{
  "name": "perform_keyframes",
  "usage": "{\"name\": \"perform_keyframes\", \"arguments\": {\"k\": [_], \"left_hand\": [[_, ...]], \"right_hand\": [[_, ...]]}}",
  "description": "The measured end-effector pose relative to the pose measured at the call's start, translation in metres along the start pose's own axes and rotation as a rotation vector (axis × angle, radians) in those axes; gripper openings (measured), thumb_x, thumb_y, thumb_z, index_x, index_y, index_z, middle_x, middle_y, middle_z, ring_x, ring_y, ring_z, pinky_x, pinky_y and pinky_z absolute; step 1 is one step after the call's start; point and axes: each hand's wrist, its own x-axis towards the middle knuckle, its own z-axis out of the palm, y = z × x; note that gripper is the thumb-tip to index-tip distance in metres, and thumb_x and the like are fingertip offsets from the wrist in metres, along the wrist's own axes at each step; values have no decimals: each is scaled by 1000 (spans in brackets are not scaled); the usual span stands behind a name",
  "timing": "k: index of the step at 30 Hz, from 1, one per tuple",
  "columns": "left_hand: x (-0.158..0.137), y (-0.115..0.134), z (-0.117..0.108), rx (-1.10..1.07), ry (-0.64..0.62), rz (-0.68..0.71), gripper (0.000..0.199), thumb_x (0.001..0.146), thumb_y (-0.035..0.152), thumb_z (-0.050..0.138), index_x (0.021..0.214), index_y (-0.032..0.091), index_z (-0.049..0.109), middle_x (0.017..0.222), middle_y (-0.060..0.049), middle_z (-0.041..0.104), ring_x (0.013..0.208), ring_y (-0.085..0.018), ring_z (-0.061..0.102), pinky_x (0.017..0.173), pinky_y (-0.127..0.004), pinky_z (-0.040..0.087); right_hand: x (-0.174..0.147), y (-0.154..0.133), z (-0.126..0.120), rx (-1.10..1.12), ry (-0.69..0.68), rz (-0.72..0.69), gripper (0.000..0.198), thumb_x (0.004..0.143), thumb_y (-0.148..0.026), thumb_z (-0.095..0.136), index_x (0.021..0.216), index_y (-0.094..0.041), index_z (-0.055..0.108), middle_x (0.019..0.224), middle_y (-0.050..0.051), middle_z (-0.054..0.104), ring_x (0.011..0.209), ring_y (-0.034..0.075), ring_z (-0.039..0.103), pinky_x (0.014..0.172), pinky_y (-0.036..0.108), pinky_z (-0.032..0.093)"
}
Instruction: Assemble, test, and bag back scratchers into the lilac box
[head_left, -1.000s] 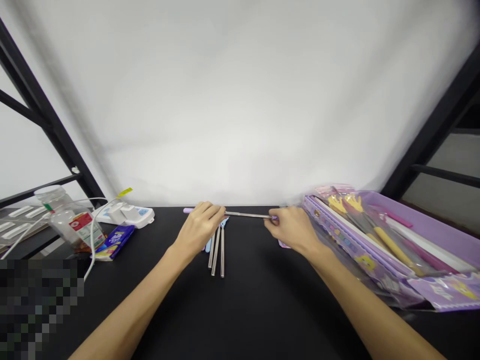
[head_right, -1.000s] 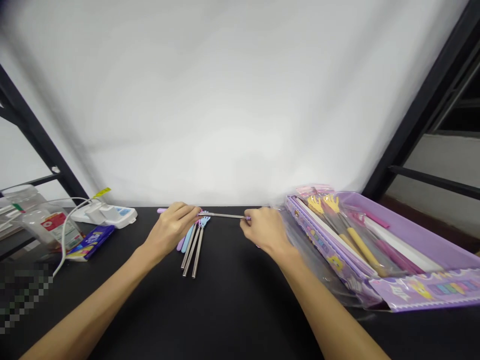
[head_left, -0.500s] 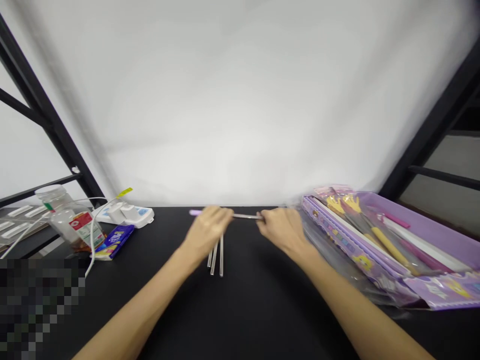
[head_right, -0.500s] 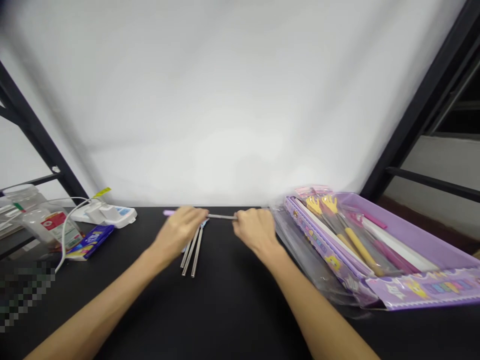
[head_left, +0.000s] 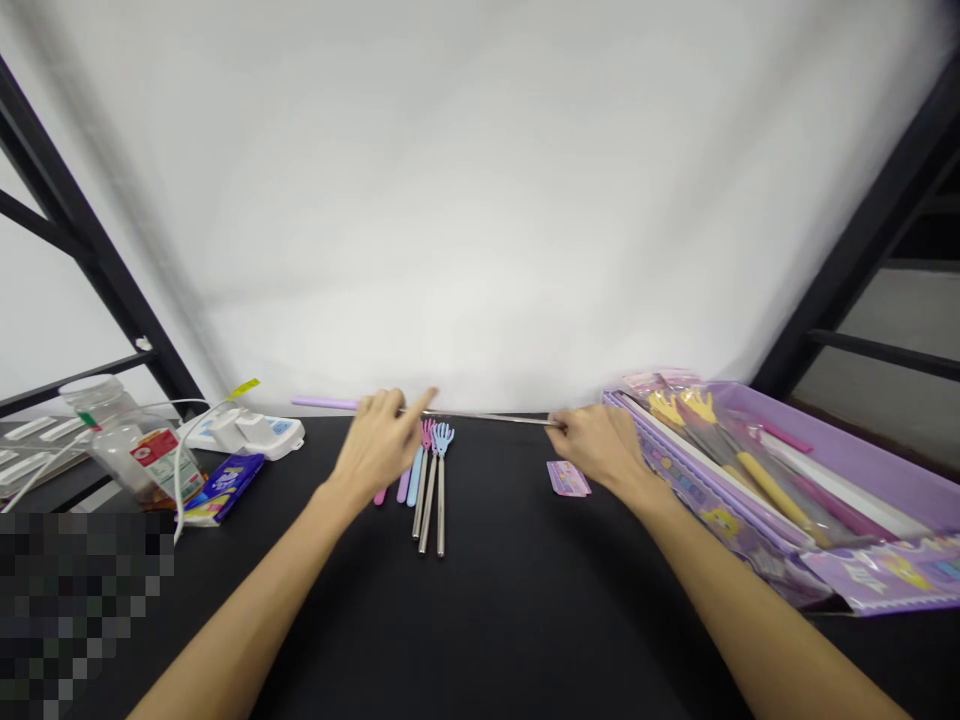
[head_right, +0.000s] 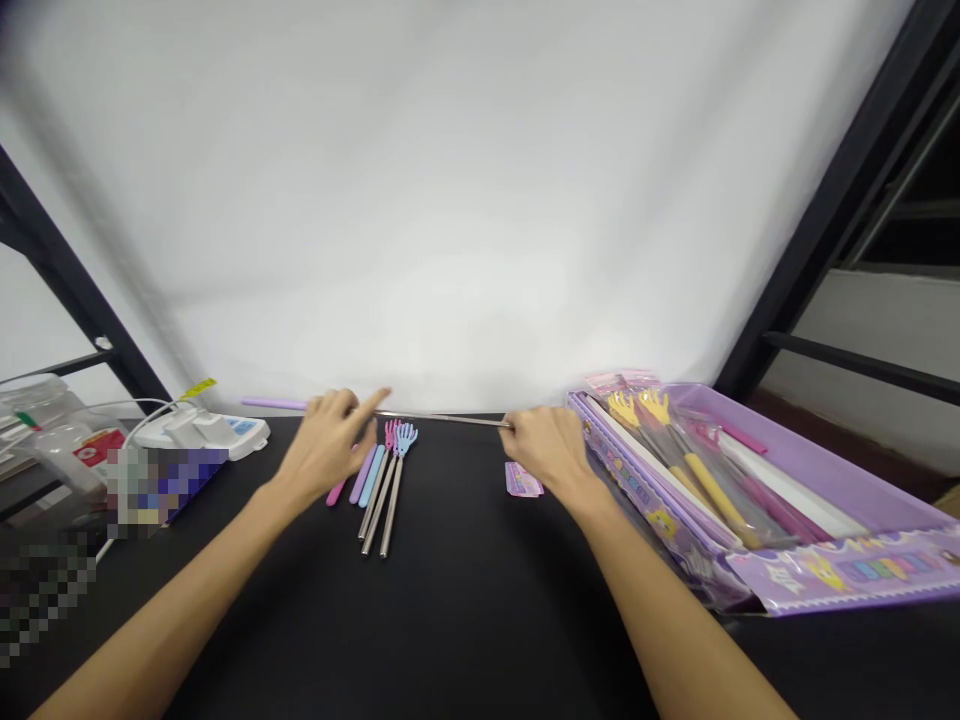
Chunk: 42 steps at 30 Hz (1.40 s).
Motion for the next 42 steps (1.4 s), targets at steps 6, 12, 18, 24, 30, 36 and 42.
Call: {"name": "perform_keyframes", "arguments": {"k": [6, 12, 18, 24, 30, 36, 42], "left_hand": [[8, 0, -5, 74, 86, -187, 42, 92, 27, 50, 132, 16, 57, 96, -13, 56, 96, -30, 49, 97, -51, 33], [16, 57, -9, -57, 41, -9, 42, 93, 23, 49, 134, 26, 54, 94, -9, 56, 91, -27, 51, 93, -48, 33], [14, 3, -5, 59, 69, -186, 35, 92, 26, 47, 125, 17, 57, 89, -10, 56, 89, -28, 49, 88, -46, 33], [12, 11, -3, 14, 76, -197, 30, 89, 27, 49, 115, 18, 62, 87, -10, 56, 87, -29, 48, 80, -45, 36], [16, 65, -11, -266, 31, 213, 49, 85, 17, 53, 134, 18, 51, 109, -12, 60, 101, -28, 51, 85, -40, 43], [11, 16, -12, 71, 135, -129, 22, 89, 16, 50, 107, 18, 62, 93, -12, 64, 102, -32, 54, 98, -55, 35], [4, 20, 2, 8, 1, -39, 18, 85, 8, 49, 94, 17, 61, 85, -11, 60, 86, -28, 55, 76, -42, 41]], "right_hand": [[3, 6, -6, -20, 36, 41, 33, 85, -29, 48, 72, -21, 76, 74, 11, 76, 70, 24, 69, 57, 30, 25], [-3, -1, -6, 58, 41, 4, 32, 87, -31, 47, 77, -23, 77, 75, 9, 77, 71, 23, 70, 58, 31, 26], [-1, 33, -2, 48, 19, 65, 34, 87, -35, 47, 75, -22, 76, 73, 9, 76, 73, 25, 69, 58, 31, 27], [-2, 18, -4, 61, 22, 49, 33, 87, -34, 48, 74, -22, 76, 73, 9, 76, 71, 24, 69, 58, 30, 30], [-5, -37, -13, 120, 42, -109, 31, 89, -32, 47, 84, -22, 76, 78, 10, 77, 70, 23, 70, 61, 29, 34], [-1, 2, -7, 70, -33, 28, 26, 85, -27, 50, 78, -21, 74, 76, 9, 76, 72, 22, 69, 59, 29, 32], [-2, -14, -4, 68, -42, -20, 29, 86, -29, 49, 81, -22, 76, 78, 10, 76, 73, 24, 70, 60, 29, 35]]}}
